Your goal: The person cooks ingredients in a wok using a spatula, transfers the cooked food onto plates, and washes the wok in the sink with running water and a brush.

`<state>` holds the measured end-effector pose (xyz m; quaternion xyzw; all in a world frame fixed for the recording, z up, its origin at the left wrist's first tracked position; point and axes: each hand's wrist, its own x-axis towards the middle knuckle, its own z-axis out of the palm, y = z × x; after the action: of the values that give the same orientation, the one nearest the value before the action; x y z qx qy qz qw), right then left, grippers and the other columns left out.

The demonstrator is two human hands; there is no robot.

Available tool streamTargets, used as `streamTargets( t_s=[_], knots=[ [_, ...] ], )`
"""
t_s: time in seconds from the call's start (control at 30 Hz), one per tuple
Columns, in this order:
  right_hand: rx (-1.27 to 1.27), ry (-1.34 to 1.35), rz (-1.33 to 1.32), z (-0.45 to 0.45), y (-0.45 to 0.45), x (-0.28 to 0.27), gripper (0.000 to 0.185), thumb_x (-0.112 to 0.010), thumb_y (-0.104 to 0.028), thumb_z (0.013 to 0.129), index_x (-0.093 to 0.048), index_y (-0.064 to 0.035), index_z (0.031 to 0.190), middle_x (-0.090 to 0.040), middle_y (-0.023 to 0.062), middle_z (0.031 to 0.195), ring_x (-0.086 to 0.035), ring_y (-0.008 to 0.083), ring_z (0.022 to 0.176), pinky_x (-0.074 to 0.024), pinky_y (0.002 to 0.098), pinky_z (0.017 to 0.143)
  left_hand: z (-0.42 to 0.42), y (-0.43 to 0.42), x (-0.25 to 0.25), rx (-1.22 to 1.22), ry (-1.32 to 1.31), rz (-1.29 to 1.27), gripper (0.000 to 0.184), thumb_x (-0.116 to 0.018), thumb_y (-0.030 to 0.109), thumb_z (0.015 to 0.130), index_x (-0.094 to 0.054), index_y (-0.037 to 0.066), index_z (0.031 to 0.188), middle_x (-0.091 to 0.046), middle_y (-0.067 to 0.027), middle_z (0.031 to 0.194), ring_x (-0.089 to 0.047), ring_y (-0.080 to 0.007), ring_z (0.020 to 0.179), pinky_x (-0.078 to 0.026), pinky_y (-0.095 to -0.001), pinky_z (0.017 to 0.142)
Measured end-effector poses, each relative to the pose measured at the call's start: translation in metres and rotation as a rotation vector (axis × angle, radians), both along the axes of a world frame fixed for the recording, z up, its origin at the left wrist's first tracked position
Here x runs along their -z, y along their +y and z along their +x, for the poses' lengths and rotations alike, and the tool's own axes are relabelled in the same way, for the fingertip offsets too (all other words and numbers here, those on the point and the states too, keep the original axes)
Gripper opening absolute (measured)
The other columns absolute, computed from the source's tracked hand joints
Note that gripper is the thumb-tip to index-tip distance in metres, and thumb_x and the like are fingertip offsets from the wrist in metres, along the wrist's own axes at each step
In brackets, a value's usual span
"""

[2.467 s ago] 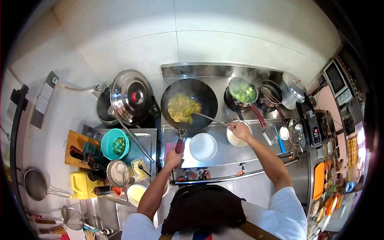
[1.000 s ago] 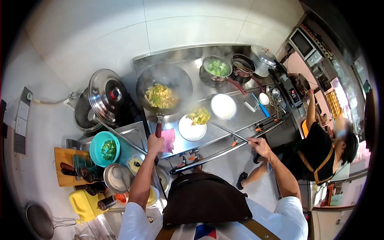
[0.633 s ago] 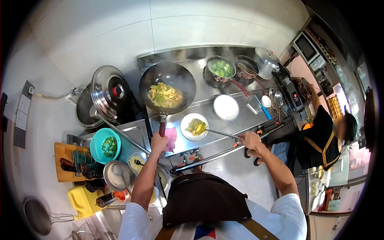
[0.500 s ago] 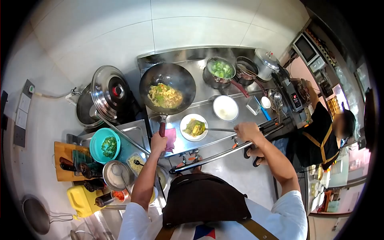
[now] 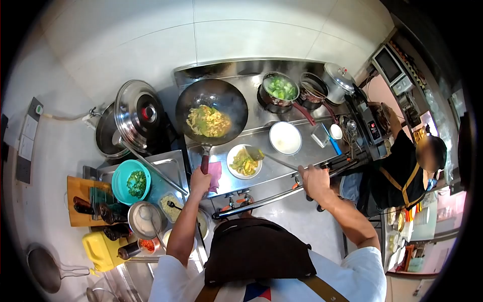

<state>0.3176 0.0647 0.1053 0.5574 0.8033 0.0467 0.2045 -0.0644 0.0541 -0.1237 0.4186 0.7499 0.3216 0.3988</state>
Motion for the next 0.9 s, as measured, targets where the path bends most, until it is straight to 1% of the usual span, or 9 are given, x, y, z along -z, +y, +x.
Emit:
streamTargets(
  t_s=[0.03,0.23,0.33,0.5,0.57,0.63,0.7,0.83,0.9],
  knots=[
    [0.016,0.037,0.013,0.007,-0.003,0.006,0.029,-0.065,-0.015,0.084,-0.063,-0.0106,0.113,-0.066,0.0138,0.096,-0.070,0.0319,0.082,-0.0551,0.0405,0.066,0.000,0.002,-0.006,0.005,-0.022,-0.059,0.029,-0.061,0.013,0.075,-0.063,-0.002,0.100,-0.069,-0.0239,0.087,-0.069,-0.0385,0.081,-0.054,-0.0429,0.073],
    [0.073,0.158,0.085,0.035,-0.021,0.037,0.043,-0.062,-0.013,0.083,-0.059,-0.0150,0.126,-0.065,0.0158,0.095,-0.069,0.0330,0.082,-0.0548,0.0409,0.066,0.007,0.000,-0.037,-0.006,-0.073,-0.107,0.024,-0.061,0.013,0.077,-0.062,-0.001,0.096,-0.066,-0.0172,0.070,-0.067,-0.0317,0.058,-0.053,-0.0398,0.054],
    [0.168,0.238,0.067,0.040,-0.022,0.038,0.038,-0.060,-0.016,0.085,-0.063,-0.0181,0.123,-0.067,0.0146,0.090,-0.070,0.0327,0.078,-0.0547,0.0414,0.066,0.006,0.001,-0.035,0.018,-0.033,-0.066,0.021,-0.060,0.012,0.077,-0.061,-0.001,0.094,-0.064,-0.0153,0.066,-0.065,-0.0280,0.051,-0.050,-0.0377,0.047],
    [0.491,0.497,-0.077,0.069,-0.011,0.036,0.030,-0.064,-0.028,0.088,-0.072,-0.0186,0.115,-0.071,0.0171,0.084,-0.068,0.0388,0.081,-0.0540,0.0457,0.071,0.008,0.001,-0.044,0.015,-0.068,-0.079,0.020,-0.059,0.011,0.078,-0.062,-0.001,0.094,-0.065,-0.0160,0.068,-0.066,-0.0289,0.053,-0.052,-0.0384,0.049],
    [0.439,0.696,-0.165,0.089,-0.003,0.030,0.032,-0.063,-0.025,0.088,-0.071,-0.0135,0.117,-0.071,0.0167,0.080,-0.069,0.0328,0.073,-0.0531,0.0408,0.067,0.009,0.003,-0.042,0.003,-0.042,-0.080,0.021,-0.059,0.012,0.078,-0.063,-0.001,0.094,-0.066,-0.0166,0.070,-0.066,-0.0294,0.055,-0.052,-0.0388,0.051],
    [0.725,1.015,-0.350,0.101,0.016,0.028,0.035,-0.064,-0.019,0.088,-0.068,-0.0005,0.117,-0.064,0.0103,0.069,-0.063,0.0152,0.062,-0.0496,0.0322,0.060,0.011,0.004,-0.035,-0.016,0.017,-0.087,0.021,-0.059,0.012,0.079,-0.064,-0.001,0.095,-0.067,-0.0174,0.072,-0.067,-0.0301,0.057,-0.053,-0.0395,0.053],
    [0.606,0.963,-0.299,0.098,0.049,0.021,0.033,-0.063,-0.021,0.089,-0.070,-0.0054,0.117,-0.066,0.0109,0.070,-0.065,0.0215,0.064,-0.0496,0.0343,0.062,0.015,0.003,-0.038,-0.033,-0.001,-0.155,0.022,-0.060,0.015,0.080,-0.065,-0.001,0.095,-0.069,-0.0199,0.076,-0.069,-0.0320,0.063,-0.055,-0.0409,0.058],
    [0.145,0.511,0.006,0.023,0.136,-0.031,0.029,-0.058,-0.028,0.090,-0.073,-0.0114,0.109,-0.073,0.0143,0.088,-0.069,0.0372,0.084,-0.0532,0.0451,0.076,0.022,0.003,-0.031,-0.038,0.037,-0.144,0.023,-0.061,0.017,0.080,-0.065,0.000,0.094,-0.070,-0.0215,0.081,-0.070,-0.0342,0.072,-0.055,-0.0420,0.065],
    [-0.005,0.351,0.045,-0.013,0.185,-0.046,0.029,-0.059,-0.029,0.087,-0.074,-0.0090,0.102,-0.072,0.0174,0.093,-0.069,0.0371,0.087,-0.0537,0.0487,0.079,0.024,0.005,-0.032,-0.038,0.084,-0.145,0.023,-0.060,0.017,0.079,-0.065,0.000,0.095,-0.070,-0.0223,0.084,-0.070,-0.0364,0.078,-0.055,-0.0433,0.071]
  ],
)
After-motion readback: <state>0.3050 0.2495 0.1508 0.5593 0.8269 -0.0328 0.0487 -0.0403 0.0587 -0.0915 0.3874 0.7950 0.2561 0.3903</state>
